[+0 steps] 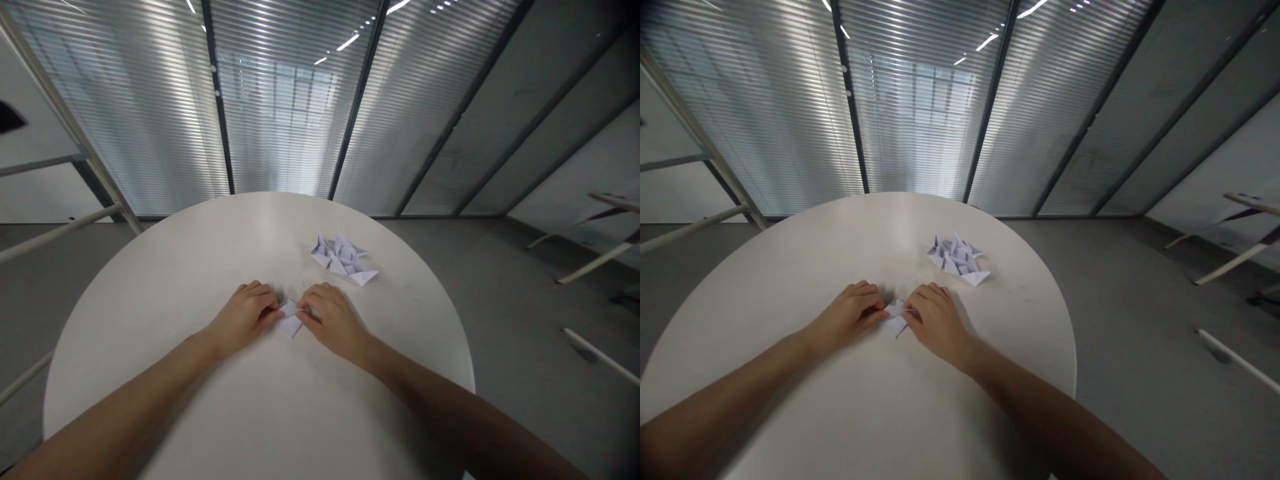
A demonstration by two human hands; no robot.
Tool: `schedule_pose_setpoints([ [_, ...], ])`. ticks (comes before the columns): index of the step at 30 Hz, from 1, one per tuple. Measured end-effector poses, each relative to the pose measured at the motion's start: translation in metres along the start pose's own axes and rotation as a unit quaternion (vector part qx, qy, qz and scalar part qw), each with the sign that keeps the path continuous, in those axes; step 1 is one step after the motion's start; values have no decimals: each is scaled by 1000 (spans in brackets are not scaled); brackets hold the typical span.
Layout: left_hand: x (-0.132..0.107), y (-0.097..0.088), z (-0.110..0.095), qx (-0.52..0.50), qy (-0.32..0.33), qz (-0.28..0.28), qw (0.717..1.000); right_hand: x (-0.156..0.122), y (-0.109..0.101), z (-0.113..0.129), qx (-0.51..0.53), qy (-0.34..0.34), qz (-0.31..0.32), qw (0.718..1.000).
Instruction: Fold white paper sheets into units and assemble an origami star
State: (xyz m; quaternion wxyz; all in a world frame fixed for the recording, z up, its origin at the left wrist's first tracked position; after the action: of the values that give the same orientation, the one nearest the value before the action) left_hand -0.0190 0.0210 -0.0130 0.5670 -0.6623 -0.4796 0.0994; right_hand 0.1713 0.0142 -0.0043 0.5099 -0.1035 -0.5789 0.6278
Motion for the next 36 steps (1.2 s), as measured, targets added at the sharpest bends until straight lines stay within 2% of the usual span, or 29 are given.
schedule_pose_setpoints([
  [4,-3,-3,0,-20,41,13,999,-3,3,-5,17,-58,17,998],
  [12,-5,-5,4,-72,76,19,994,-7,-3,-4,-19,-90,55,994],
  [16,-4,-10,3,-91,87,39,991,-9,-7,7,-92,-138,69,984],
  [19,-3,-13,1,-86,96,37,991,-12,-6,12,-143,-150,74,975],
  [26,-4,-11,0,-73,101,29,992,-16,-3,9,-107,-176,78,976],
  [31,-4,-8,4,-90,89,28,992,-12,-4,11,-72,-136,82,985],
  [36,-4,-11,0,-111,82,33,990,-9,-4,9,-29,-97,79,992],
])
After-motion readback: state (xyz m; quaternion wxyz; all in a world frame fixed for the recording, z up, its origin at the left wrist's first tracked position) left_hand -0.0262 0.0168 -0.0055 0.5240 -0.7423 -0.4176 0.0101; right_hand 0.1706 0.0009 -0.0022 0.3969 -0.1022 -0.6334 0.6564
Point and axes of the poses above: each hand's wrist, its own x-axis towards the middle knuckle, its own y-axis out of the palm, z = x × y, the point moved 2 cm from there along x, towards the middle knuckle, and after that the axes turned 9 degrees about -z, right-handed, at the moved point
